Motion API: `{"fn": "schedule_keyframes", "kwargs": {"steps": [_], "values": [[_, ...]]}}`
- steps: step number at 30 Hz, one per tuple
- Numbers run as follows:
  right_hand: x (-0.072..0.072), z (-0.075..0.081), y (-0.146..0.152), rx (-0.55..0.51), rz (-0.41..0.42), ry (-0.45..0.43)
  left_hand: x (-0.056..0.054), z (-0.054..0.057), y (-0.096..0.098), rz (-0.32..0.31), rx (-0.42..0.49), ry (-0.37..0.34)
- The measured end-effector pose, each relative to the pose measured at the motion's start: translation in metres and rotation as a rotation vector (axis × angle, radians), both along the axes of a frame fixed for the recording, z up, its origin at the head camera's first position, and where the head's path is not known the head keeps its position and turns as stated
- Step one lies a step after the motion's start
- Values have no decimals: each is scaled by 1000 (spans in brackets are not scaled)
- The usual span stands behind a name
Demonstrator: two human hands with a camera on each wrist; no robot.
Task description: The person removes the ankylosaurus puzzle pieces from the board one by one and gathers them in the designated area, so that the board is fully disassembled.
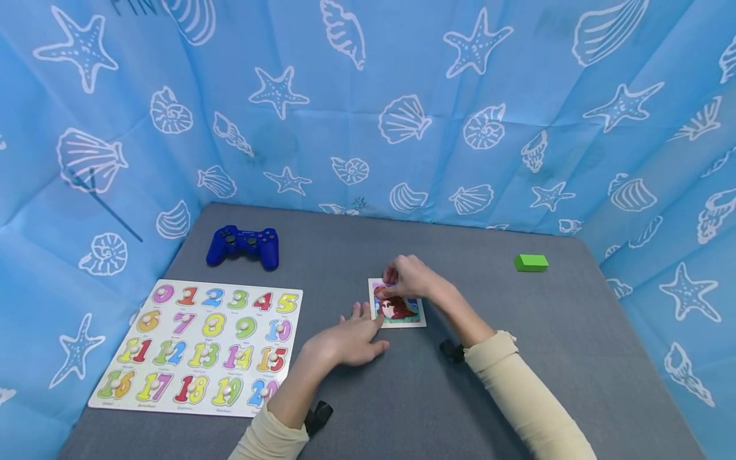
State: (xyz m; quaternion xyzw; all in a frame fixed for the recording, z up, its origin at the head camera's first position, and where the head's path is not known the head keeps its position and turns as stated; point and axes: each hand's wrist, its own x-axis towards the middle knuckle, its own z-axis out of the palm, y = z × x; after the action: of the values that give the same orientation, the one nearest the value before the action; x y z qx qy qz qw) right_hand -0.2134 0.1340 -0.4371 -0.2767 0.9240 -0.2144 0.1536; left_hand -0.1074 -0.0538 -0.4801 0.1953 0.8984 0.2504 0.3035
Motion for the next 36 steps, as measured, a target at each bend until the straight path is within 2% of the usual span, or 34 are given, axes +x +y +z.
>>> {"fn": "schedule_keyframes", "kwargs": {"steps": [7, 16, 20, 28, 29, 31, 33, 35, 36], "values": [[-13, -1, 1, 39, 43, -92, -2, -3, 1, 0, 1, -3], [-14, -1, 2, 38, 51, -121, -4, -5, 2, -11, -18, -9], [-11, 1, 3, 25, 56, -98, -1, 1, 3, -11, -17, -4], [-7, 1, 6, -48, 60, -53, 2, 2, 3, 2, -5, 2], [-7, 0, 6, -60, 59, -47, 4, 9, 3, 8, -3, -3], [-7, 0, 7, -82, 56, -47, 5, 13, 3, 16, 0, -14], [-7, -2, 8, -107, 52, -55, 7, 21, 3, 24, -2, -31], [-7, -3, 9, -130, 47, -69, 7, 23, 2, 22, -6, -43], [-7, -4, 9, -141, 50, -77, 5, 17, 2, 21, -7, -39]]}}
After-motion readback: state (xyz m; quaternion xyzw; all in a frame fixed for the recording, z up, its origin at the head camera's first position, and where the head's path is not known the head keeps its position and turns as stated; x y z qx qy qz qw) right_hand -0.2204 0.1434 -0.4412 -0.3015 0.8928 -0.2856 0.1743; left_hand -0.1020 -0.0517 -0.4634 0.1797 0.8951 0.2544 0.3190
